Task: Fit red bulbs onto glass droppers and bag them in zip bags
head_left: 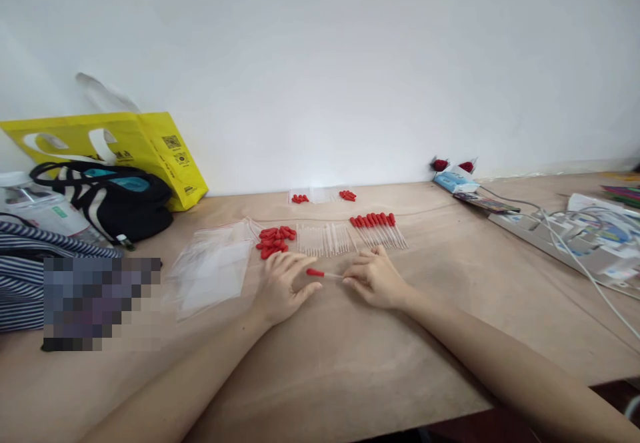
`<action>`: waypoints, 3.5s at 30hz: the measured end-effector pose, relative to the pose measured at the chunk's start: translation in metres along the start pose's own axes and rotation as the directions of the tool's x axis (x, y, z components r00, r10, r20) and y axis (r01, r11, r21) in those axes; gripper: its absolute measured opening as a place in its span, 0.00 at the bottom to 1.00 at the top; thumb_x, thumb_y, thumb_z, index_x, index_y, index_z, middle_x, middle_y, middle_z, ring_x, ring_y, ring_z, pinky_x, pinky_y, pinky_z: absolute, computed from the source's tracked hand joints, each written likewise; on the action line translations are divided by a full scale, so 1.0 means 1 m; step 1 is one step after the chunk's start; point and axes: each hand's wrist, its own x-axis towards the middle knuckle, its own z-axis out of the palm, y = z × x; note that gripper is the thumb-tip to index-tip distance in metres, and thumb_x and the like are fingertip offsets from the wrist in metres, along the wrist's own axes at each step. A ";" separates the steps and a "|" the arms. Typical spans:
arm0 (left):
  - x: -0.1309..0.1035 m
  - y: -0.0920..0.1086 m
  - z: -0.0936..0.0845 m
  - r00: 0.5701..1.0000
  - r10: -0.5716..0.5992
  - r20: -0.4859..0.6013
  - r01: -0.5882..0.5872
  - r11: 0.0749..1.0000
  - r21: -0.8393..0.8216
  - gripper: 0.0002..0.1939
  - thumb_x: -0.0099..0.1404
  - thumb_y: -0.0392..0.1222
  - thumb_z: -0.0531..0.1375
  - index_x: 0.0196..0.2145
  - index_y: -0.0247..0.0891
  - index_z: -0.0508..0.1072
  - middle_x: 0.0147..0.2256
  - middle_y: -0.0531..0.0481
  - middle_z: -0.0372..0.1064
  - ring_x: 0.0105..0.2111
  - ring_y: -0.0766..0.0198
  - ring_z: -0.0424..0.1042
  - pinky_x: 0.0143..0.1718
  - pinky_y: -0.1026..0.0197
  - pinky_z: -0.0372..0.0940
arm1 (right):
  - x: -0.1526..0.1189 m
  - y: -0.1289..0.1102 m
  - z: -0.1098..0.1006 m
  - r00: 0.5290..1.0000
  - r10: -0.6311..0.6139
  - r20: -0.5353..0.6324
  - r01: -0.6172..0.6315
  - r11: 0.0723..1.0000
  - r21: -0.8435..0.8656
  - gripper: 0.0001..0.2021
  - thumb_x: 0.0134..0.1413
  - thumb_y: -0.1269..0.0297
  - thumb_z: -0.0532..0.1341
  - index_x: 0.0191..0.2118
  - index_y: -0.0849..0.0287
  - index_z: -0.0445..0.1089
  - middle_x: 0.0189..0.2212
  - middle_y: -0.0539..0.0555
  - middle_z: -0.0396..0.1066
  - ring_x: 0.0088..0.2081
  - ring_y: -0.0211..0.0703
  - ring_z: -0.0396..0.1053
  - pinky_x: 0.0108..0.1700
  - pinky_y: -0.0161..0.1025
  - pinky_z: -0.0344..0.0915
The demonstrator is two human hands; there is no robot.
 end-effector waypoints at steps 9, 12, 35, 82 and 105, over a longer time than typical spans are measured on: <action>0.001 -0.020 0.005 0.954 -0.234 -0.188 0.261 0.955 0.138 0.13 0.55 0.43 0.59 0.39 0.40 0.68 0.39 0.45 0.67 0.43 0.50 0.62 0.45 0.47 0.53 | 0.034 0.040 0.017 0.727 0.642 -0.245 -0.674 0.735 -0.073 0.15 0.50 0.59 0.52 0.20 0.58 0.69 0.22 0.53 0.71 0.29 0.44 0.65 0.40 0.46 0.47; -0.001 -0.024 0.005 0.946 -0.259 -0.196 0.291 0.944 0.158 0.11 0.54 0.42 0.59 0.37 0.41 0.68 0.38 0.46 0.67 0.41 0.51 0.63 0.44 0.47 0.53 | 0.045 0.044 0.023 0.688 0.684 -0.242 -0.721 0.683 -0.120 0.15 0.49 0.61 0.51 0.20 0.59 0.70 0.23 0.56 0.72 0.29 0.46 0.66 0.41 0.48 0.47; 0.007 -0.038 0.000 0.950 -0.267 -0.162 0.311 0.838 0.449 0.08 0.55 0.44 0.59 0.31 0.39 0.72 0.36 0.45 0.66 0.39 0.52 0.62 0.47 0.46 0.47 | 0.060 0.037 0.030 0.700 0.694 -0.168 -0.712 0.660 -0.240 0.13 0.48 0.60 0.52 0.29 0.59 0.71 0.28 0.58 0.72 0.35 0.48 0.66 0.43 0.47 0.45; 0.000 0.010 0.012 0.995 0.048 0.083 -0.046 0.999 -0.029 0.09 0.61 0.43 0.55 0.34 0.42 0.75 0.38 0.49 0.70 0.40 0.59 0.65 0.42 0.53 0.58 | -0.013 0.023 0.017 0.995 0.039 -0.091 -0.027 0.992 0.126 0.07 0.52 0.62 0.58 0.31 0.56 0.73 0.32 0.53 0.67 0.35 0.41 0.61 0.38 0.38 0.56; -0.001 0.012 0.011 0.997 -0.036 0.065 0.042 0.996 -0.082 0.10 0.64 0.41 0.51 0.35 0.40 0.71 0.31 0.52 0.72 0.34 0.62 0.68 0.46 0.52 0.52 | -0.014 -0.013 0.015 0.986 0.131 -0.107 -0.111 0.979 0.171 0.06 0.55 0.66 0.52 0.31 0.59 0.64 0.25 0.48 0.71 0.24 0.33 0.63 0.46 0.42 0.46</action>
